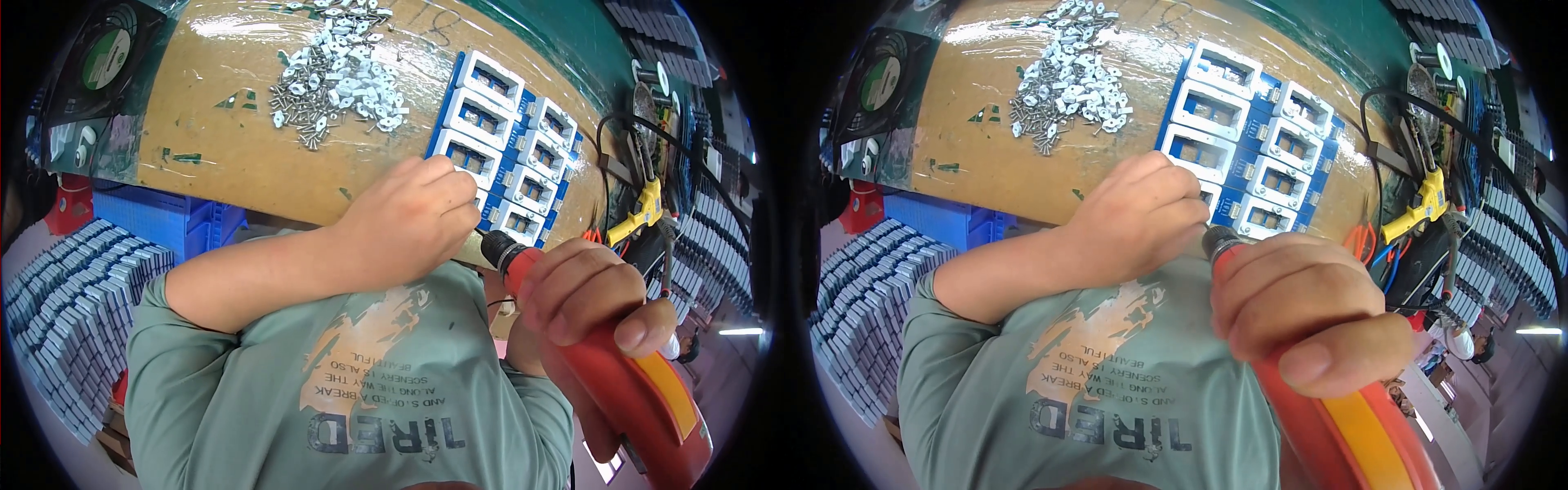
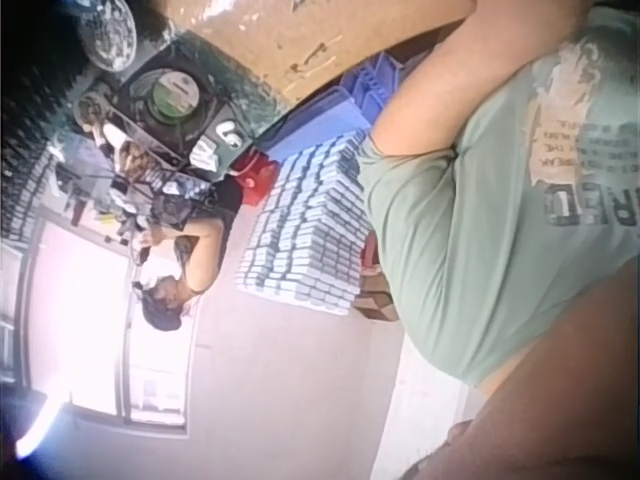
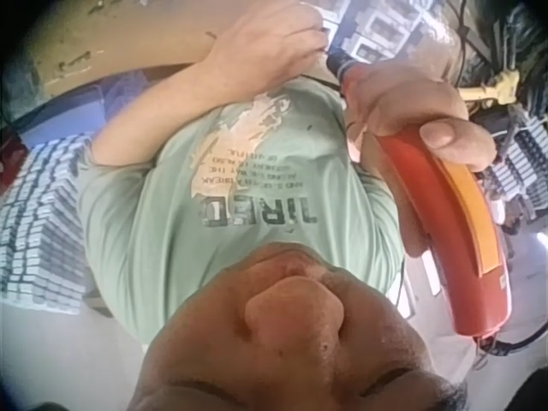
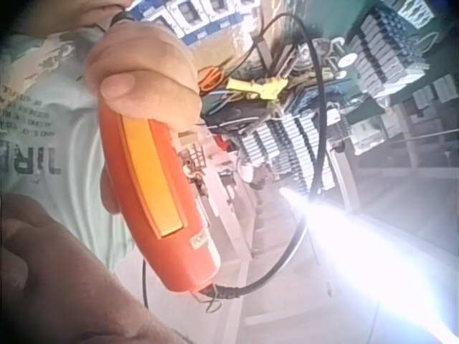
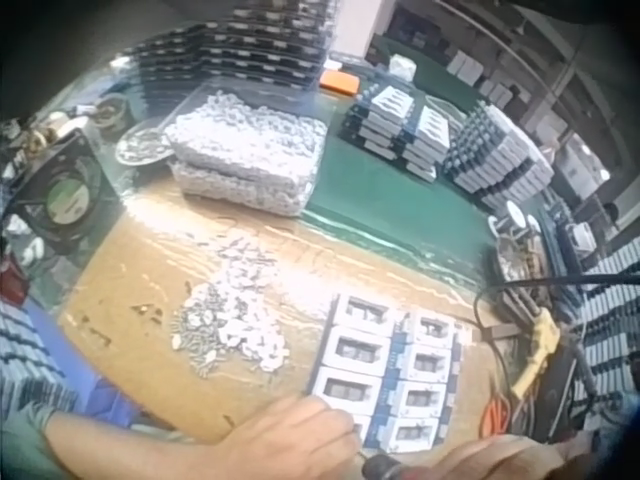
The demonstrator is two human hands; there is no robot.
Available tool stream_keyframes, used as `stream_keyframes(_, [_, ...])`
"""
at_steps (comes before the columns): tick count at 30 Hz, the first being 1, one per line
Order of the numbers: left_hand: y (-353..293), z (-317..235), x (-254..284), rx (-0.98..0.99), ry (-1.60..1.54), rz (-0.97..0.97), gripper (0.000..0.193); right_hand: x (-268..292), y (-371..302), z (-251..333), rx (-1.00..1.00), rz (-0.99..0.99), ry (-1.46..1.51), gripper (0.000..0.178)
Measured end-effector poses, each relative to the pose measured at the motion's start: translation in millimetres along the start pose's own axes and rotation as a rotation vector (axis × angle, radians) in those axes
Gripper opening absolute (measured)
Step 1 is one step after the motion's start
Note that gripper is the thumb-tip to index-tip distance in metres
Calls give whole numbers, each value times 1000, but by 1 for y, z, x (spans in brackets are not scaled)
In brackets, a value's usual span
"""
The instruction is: The person assembles electronic components onto a circuit board using an electric screwdriver.
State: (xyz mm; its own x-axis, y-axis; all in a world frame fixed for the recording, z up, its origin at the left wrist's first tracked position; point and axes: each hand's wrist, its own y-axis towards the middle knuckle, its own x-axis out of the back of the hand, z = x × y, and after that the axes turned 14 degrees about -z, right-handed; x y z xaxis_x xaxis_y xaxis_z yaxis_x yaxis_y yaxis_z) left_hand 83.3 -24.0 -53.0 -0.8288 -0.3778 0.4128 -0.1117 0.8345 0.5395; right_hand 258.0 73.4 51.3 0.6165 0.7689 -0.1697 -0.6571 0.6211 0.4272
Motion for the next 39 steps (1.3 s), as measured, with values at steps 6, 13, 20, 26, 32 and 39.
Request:
stream_keyframes(6, [-2, 1, -4, 9, -2, -20, 19, -3, 4, 3, -34, 58, -91, 14])
stream_keyframes(13, [-3, 2, -4, -6, 18, -52, 17, -11, 0, -6, 17, -51, -83, 43])
stream_keyframes(20, [-5, -3, -6, -11, 38, -57, 18, 13, -2, -7, 177, -157, -12, 108])
stream_keyframes(26, [5, 4, 27, 7, 77, -161, 18, 54, -2, -21, 161, -142, 66, 119])
stream_keyframes(32, [-2, 31, 71, 93, 481, -206, 20, 34, 0, -42, 178, -225, 99, 116])
stream_keyframes(39, [1, 31, 76, 52, 499, -145, 18, 32, 1, -42, 93, -233, 138, 115])
